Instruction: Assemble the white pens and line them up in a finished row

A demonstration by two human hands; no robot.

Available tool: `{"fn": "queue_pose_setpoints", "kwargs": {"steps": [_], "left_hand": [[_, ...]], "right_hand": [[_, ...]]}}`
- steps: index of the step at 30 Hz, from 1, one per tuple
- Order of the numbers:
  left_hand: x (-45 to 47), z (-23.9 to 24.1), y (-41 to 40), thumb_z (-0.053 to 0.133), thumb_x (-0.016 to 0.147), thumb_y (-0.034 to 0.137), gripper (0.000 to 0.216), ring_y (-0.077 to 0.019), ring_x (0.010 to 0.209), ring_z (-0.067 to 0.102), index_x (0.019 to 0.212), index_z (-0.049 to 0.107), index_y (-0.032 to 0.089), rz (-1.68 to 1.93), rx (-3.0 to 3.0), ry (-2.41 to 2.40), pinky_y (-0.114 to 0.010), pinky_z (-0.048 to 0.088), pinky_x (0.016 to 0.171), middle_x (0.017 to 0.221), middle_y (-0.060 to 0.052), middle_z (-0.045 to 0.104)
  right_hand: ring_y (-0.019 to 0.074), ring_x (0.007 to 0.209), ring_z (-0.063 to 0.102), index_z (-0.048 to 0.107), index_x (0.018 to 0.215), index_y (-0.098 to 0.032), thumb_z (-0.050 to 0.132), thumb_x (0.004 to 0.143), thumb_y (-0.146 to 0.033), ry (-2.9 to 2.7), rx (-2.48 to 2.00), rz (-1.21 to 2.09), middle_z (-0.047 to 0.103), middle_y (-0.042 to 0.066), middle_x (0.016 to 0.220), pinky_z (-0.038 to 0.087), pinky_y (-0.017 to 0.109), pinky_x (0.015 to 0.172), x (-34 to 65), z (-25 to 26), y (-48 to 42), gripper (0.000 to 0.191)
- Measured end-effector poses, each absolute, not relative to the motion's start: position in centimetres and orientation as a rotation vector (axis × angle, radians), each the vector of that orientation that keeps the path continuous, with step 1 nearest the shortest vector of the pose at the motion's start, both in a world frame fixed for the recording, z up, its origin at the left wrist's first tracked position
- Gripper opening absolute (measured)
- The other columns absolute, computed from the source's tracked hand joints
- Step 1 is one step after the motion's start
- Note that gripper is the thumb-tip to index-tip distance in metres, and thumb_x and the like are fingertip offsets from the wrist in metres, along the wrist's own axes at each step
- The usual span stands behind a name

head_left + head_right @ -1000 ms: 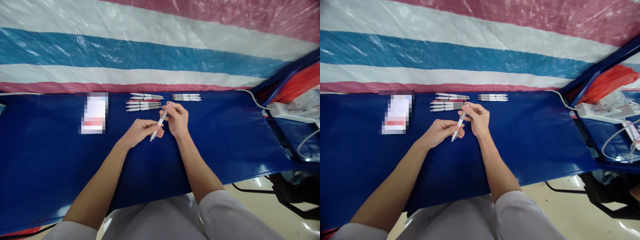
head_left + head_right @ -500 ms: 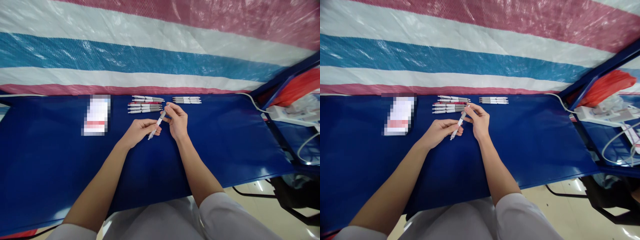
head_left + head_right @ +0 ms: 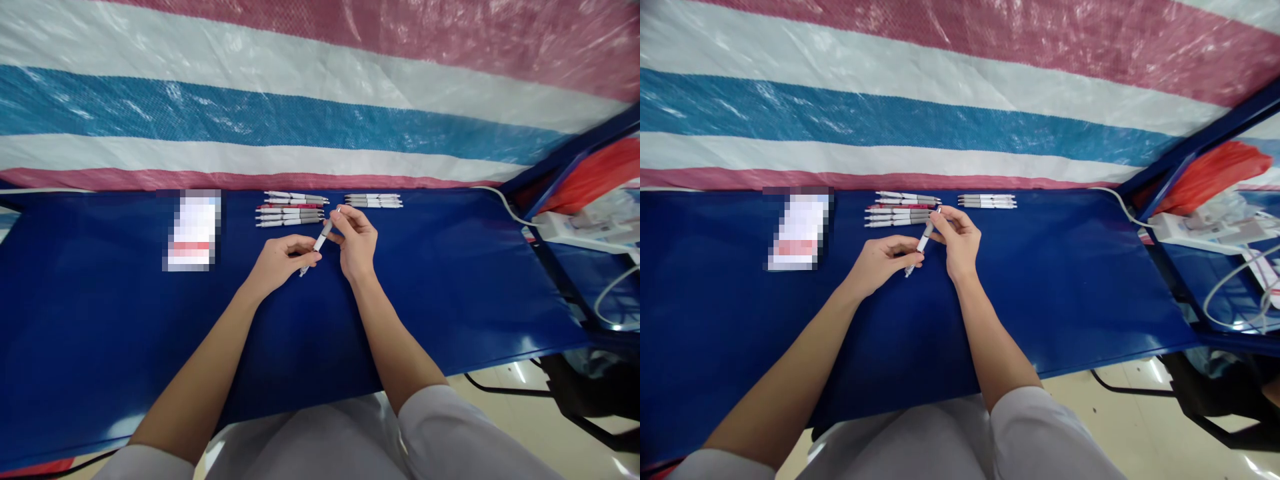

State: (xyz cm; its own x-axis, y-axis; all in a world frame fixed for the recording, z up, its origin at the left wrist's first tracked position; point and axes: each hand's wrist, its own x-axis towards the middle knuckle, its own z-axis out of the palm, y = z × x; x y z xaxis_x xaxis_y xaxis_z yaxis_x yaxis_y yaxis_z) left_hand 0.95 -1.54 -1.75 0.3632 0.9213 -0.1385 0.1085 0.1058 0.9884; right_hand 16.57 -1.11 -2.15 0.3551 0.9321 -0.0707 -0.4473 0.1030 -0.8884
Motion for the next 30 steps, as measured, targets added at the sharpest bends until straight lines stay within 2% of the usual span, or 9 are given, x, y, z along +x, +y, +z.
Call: {"fn": "queue_pose_setpoints", "kwargs": {"steps": [4, 9, 12, 17, 23, 30], "left_hand": [[0.45, -1.63, -1.48, 0.080, 0.075, 0.037, 0.028, -0.0182, 0.073, 0.072, 0.094, 0.076, 0.018, 0.718, 1.232, 0.977, -0.031, 0.059, 0.074, 0.082, -0.005, 0.076], [0.04, -1.67, -1.35, 0.078, 0.077, 0.040, 0.031, -0.0186, 0.077, 0.072, 0.099, 0.076, 0.018, 0.642, 1.101, 0.905, -0.031, 0.059, 0.076, 0.087, -0.007, 0.077], [0.30, -1.82, -1.38, 0.080, 0.076, 0.039, 0.032, -0.0193, 0.078, 0.072, 0.100, 0.076, 0.018, 0.729, 1.195, 0.958, -0.031, 0.058, 0.075, 0.088, -0.006, 0.076], [0.69, -2.07, -1.42, 0.081, 0.073, 0.037, 0.030, -0.0188, 0.072, 0.071, 0.094, 0.076, 0.017, 0.881, 1.321, 1.044, -0.031, 0.057, 0.071, 0.079, -0.004, 0.075], [0.48, -1.96, -1.46, 0.080, 0.074, 0.038, 0.030, -0.0194, 0.073, 0.072, 0.095, 0.077, 0.017, 0.851, 1.350, 1.063, -0.030, 0.057, 0.071, 0.078, -0.004, 0.075], [0.17, -1.49, -1.59, 0.077, 0.078, 0.040, 0.029, -0.0190, 0.072, 0.073, 0.096, 0.077, 0.017, 0.711, 1.167, 0.948, -0.033, 0.060, 0.075, 0.085, -0.007, 0.077]], "right_hand": [[0.0137, 0.076, 0.072, 0.070, 0.087, -0.025, 0.081, 0.067, -0.034, -0.608, -1.012, 1.160, 0.074, -0.004, 0.082, 0.061, 0.025, 0.064, 16.51, -2.07, -1.25, 0.024], [0.0134, 0.075, 0.073, 0.071, 0.086, -0.025, 0.078, 0.070, -0.033, -0.594, -0.925, 1.257, 0.076, -0.003, 0.087, 0.061, 0.024, 0.063, 16.53, -1.78, -1.42, 0.019], [0.0142, 0.076, 0.073, 0.071, 0.086, -0.024, 0.079, 0.069, -0.033, -0.599, -0.941, 1.238, 0.076, -0.003, 0.086, 0.061, 0.025, 0.065, 16.50, -1.76, -1.39, 0.021], [0.0156, 0.081, 0.073, 0.068, 0.087, -0.024, 0.080, 0.068, -0.035, -0.606, -0.962, 1.203, 0.076, -0.002, 0.087, 0.061, 0.027, 0.068, 16.39, -1.99, -1.35, 0.025], [0.0115, 0.072, 0.071, 0.068, 0.083, -0.024, 0.083, 0.065, -0.032, -0.607, -0.953, 1.201, 0.071, -0.005, 0.080, 0.060, 0.022, 0.062, 16.29, -2.12, -1.36, 0.025], [0.0134, 0.071, 0.073, 0.069, 0.083, -0.023, 0.079, 0.067, -0.030, -0.543, -0.901, 1.313, 0.074, -0.003, 0.081, 0.059, 0.023, 0.061, 16.50, -2.07, -1.39, 0.020]]}}
